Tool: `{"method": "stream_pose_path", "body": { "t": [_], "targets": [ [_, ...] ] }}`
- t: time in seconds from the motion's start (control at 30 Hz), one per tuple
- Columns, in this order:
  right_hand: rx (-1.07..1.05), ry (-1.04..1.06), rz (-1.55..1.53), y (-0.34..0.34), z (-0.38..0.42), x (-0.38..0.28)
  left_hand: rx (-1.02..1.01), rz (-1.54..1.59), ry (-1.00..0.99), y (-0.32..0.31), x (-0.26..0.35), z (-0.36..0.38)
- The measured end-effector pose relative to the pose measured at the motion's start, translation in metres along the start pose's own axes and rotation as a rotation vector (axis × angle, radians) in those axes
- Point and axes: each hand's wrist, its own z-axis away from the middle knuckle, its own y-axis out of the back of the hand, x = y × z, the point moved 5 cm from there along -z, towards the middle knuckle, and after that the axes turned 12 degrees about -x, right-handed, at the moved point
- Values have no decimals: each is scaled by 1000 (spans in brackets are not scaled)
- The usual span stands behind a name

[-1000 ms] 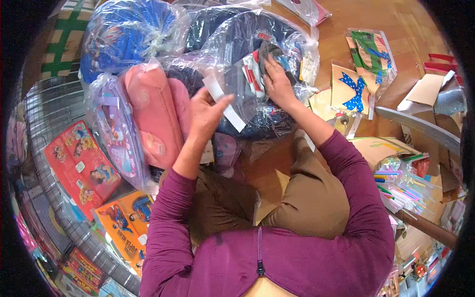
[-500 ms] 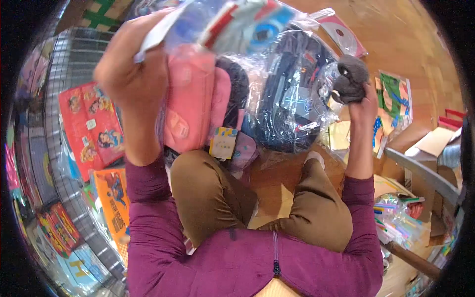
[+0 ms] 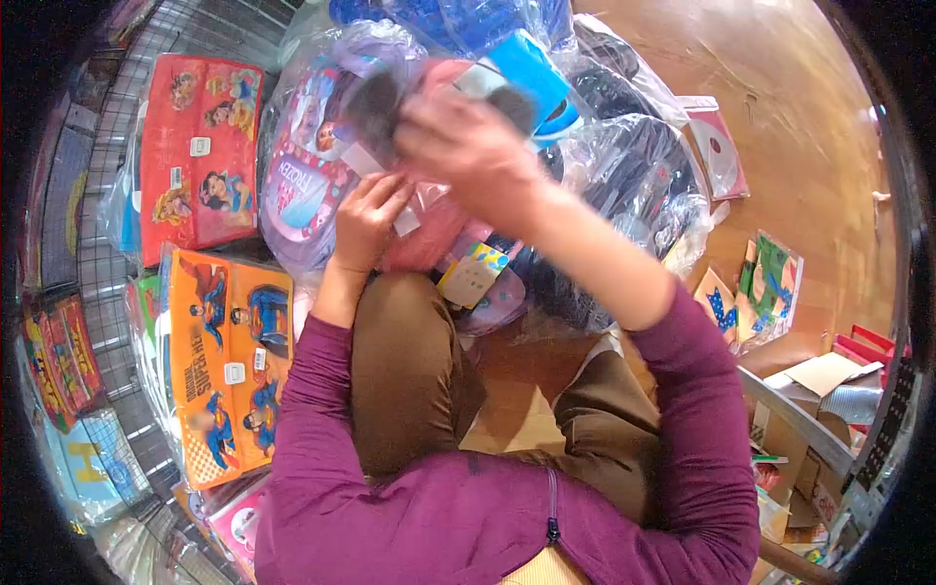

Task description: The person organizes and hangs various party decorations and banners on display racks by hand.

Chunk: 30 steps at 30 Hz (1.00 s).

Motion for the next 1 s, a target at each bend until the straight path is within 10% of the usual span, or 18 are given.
{"method": "stream_pose_path", "body": {
  "t": [0.1, 0.63, 0.83, 1.0],
  "targets": [
    [-168, -32, 186, -123, 23, 3, -70, 13, 72, -3, -13, 9],
    [-330, -464, 395, -67, -8, 95, -87, 98, 104, -11, -18, 24],
    [537, -915, -1120, 30, 127, 218, 122, -11, 226, 28, -17, 30],
    [916, -1245, -1320, 62, 258, 240, 285, -171, 308, 53, -36, 23]
  ]
}}
